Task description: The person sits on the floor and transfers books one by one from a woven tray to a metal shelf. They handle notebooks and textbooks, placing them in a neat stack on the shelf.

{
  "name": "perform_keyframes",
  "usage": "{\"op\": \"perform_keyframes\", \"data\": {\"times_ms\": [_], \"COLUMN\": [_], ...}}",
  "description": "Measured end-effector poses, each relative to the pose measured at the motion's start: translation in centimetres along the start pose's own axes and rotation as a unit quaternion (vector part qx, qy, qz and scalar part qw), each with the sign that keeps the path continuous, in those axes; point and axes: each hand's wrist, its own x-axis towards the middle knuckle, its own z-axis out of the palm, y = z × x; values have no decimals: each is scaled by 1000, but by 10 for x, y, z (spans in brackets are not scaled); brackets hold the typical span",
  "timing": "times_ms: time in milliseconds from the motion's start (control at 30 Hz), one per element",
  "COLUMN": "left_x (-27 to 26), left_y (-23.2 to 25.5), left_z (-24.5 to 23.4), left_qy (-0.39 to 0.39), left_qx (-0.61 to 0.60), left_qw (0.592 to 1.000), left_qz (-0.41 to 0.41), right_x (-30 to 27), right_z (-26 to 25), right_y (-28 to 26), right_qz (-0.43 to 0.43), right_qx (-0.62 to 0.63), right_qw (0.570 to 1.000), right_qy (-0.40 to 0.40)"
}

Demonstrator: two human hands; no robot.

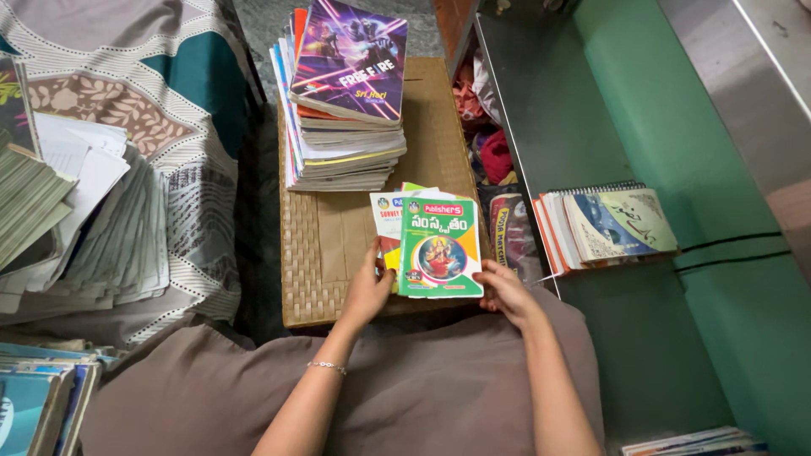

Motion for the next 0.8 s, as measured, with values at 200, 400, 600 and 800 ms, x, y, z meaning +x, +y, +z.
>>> {"op": "perform_keyframes", "data": {"times_ms": [200, 400, 600, 800], "left_x": [1, -3, -6, -8], "left_y": [-5, -3, 12, 22], "left_z": [2, 0, -5, -6], "left_qy": [7, 16, 3, 1], "left_qx": [16, 50, 26, 53], "left_qw": [999, 997, 998, 998], "left_qz": [48, 55, 60, 35], "right_x": [-8, -29, -37, -34], "right_z": [-2, -32, -102, -140], "right_y": [-5, -25, -29, -19], "right_qz": [-139, -286, -457, -369], "right_qx": [26, 224, 289, 307], "right_qw": [990, 924, 817, 808], "right_qy": [20, 116, 200, 340]}}
